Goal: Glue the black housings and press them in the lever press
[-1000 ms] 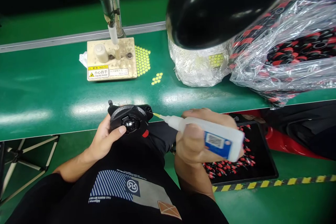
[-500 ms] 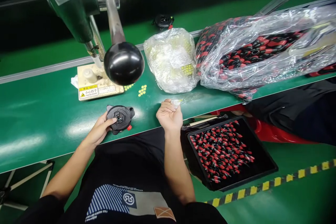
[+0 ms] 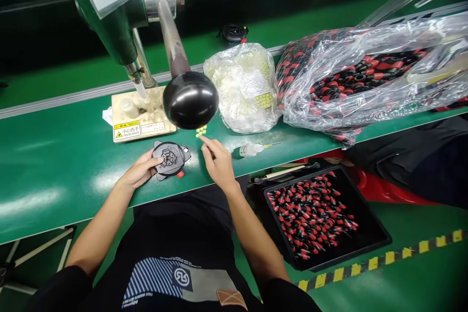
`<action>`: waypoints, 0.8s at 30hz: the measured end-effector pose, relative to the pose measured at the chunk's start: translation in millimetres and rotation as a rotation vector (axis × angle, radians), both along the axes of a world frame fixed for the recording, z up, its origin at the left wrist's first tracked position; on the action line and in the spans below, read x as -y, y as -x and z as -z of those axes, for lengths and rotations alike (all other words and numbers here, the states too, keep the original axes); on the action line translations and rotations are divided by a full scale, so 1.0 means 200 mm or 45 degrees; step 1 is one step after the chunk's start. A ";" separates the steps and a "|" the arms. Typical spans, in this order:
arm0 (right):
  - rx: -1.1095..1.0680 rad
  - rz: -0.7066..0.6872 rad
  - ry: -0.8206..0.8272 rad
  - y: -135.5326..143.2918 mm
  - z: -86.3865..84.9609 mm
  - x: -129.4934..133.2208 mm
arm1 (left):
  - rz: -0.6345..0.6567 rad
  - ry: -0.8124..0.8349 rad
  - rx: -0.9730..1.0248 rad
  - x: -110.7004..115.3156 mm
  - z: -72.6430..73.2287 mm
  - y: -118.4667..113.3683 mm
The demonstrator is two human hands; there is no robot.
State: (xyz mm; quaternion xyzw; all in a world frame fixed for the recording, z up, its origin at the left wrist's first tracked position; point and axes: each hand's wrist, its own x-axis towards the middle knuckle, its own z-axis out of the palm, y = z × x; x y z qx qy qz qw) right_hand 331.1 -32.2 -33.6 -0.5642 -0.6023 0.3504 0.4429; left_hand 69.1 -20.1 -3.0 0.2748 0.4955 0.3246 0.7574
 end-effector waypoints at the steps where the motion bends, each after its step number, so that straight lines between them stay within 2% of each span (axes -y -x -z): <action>1: 0.233 -0.043 -0.039 0.01 0.01 -0.05 | 0.003 -0.005 -0.010 0.01 0.00 0.00; 3: 0.571 -0.091 -0.062 0.01 0.02 -0.14 | 0.004 -0.012 -0.025 0.02 0.01 0.00; 6: 0.744 -0.122 -0.053 0.01 0.04 -0.17 | 0.002 -0.027 -0.024 0.03 0.01 0.01; 13: 0.543 -0.195 -0.032 -0.06 0.02 -0.04 | 0.017 -0.038 -0.055 0.02 0.01 -0.01; 20: 0.439 -0.103 0.088 -0.08 0.01 -0.06 | 0.084 -0.109 -0.099 0.03 -0.01 -0.01; 24: 0.374 -0.083 0.106 -0.07 -0.02 -0.04 | 0.103 -0.160 -0.100 0.04 0.00 -0.01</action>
